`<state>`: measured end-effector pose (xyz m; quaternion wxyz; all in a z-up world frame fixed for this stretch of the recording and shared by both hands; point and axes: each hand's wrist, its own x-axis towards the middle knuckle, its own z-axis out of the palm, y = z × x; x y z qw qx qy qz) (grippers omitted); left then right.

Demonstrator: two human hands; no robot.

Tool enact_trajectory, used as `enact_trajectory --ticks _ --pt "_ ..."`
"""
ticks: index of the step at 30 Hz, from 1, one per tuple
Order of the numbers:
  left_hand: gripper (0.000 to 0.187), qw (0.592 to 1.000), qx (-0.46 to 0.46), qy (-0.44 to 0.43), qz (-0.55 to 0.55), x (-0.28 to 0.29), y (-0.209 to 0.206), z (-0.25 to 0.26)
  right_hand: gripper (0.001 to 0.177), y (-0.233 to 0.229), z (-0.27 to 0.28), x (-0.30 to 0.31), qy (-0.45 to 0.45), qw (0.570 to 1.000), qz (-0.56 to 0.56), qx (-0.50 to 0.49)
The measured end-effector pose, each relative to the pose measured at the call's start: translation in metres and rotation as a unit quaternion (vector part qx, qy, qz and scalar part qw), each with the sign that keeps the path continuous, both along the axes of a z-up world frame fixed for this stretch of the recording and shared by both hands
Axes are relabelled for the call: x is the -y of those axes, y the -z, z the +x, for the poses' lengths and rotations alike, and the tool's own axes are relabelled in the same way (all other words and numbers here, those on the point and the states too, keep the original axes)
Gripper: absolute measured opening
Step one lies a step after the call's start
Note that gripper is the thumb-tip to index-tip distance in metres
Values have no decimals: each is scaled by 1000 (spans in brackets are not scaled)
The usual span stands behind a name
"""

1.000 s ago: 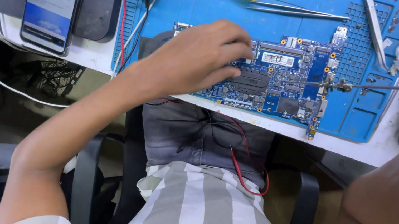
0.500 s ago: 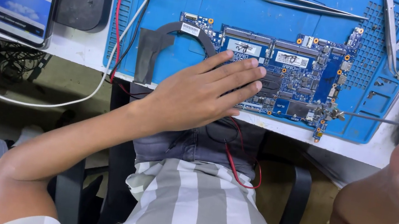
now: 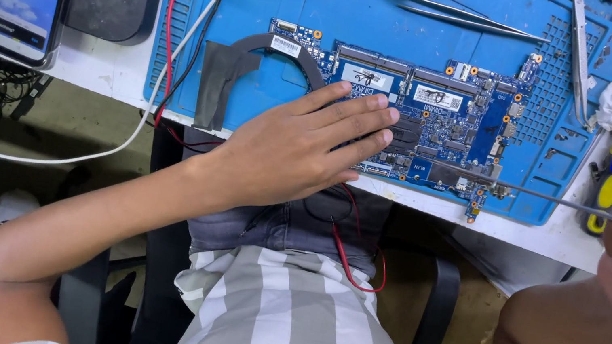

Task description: Testing a laptop motherboard with a multimeter, removing the cooling fan with a screwdriver, and cleaning the processor chip.

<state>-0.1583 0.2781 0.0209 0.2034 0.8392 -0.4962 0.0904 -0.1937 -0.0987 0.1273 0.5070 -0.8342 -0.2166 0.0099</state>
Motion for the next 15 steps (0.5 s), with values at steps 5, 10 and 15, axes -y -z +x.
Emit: enact_trajectory --ticks 5,10,15 --pt "52 998 -59 15 -35 3 -13 6 38 -54 18 -75 -30 992 -98 -78" --pt "47 973 -157 58 -156 19 -47 18 42 -49 52 -82 -172 984 -24 -31" --pt "25 910 -214 136 -328 55 -60 33 41 -45 54 -88 -187 982 -17 -28"
